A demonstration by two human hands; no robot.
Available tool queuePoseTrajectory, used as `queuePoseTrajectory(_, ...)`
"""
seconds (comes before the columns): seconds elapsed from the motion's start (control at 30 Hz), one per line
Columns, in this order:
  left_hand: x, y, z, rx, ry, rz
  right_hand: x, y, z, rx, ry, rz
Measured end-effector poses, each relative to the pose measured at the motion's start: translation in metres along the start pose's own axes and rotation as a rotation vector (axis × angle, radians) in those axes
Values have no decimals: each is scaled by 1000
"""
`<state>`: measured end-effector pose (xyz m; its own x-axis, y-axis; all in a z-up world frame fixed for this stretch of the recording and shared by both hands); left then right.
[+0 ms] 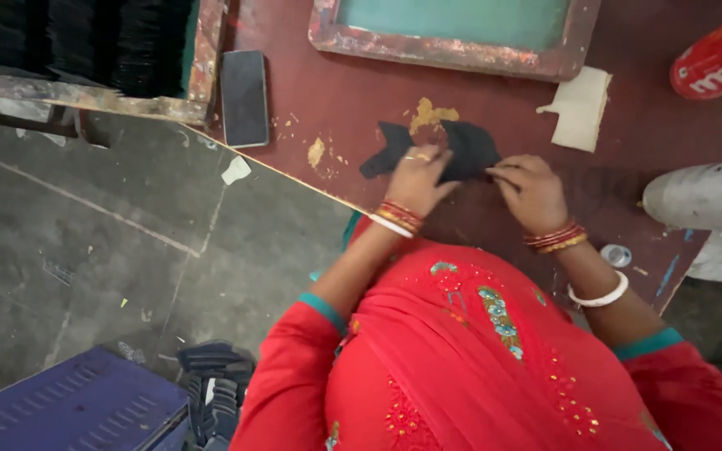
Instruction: The person sorts and stacks black fabric pieces on a production floor.
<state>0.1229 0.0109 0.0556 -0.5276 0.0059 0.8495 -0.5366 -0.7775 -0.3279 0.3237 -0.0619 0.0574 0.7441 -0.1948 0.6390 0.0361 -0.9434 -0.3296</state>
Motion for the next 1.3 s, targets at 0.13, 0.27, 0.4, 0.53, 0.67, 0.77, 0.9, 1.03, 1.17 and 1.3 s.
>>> queuePoseTrajectory(0.13, -40, -5, 0, 73, 34, -163, -31, -31, 4, 97, 44, -35)
queuePoseTrajectory(0.27, -48, -7, 1, 28, -28, -188, -41, -33, 2, 125, 112, -67)
queuePoseTrajectory(0.4, -50, -1, 3, -9, -59, -187, -29, -5, -7, 190, 129, -71)
queuePoseTrajectory(0.53, -27, 7, -8, -66, -107, -119, -13, 13, -7, 97, 62, -92)
queuePoseTrajectory(0.67, 25, 27, -61, 115, -127, -81, 9, 22, 4, -39, 28, -12)
queuePoseTrajectory(0.77, 44, 29, -72, 182, -270, 85, 16, 13, 1, -67, -20, 5)
queuePoseTrajectory(0.9, 15, -1, -2, 42, -80, -82, -6, -12, 0, 3, -33, -20)
queuePoseTrajectory(1.03, -54, 3, 5, 13, -37, -126, -37, -36, 11, 120, 58, -84)
queuePoseTrajectory(1.17, -97, 7, -19, 198, -152, -333, -73, -37, 46, 192, 263, -184)
queuePoseTrajectory(1.3, -69, 0, -14, 117, -96, -124, -65, -26, 36, 183, 227, -154)
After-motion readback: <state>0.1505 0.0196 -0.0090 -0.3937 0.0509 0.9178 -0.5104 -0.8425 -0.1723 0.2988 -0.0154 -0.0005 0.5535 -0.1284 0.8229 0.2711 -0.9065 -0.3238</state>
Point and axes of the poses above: each hand's wrist, its own y-axis away from the middle knuckle, its own x-axis out of the back of the hand, z = x × y, the point moved 6 cm from there along -y, towards the middle knuckle, and after that the axes turned 7 degrees about -y, right-handed, at the moved point
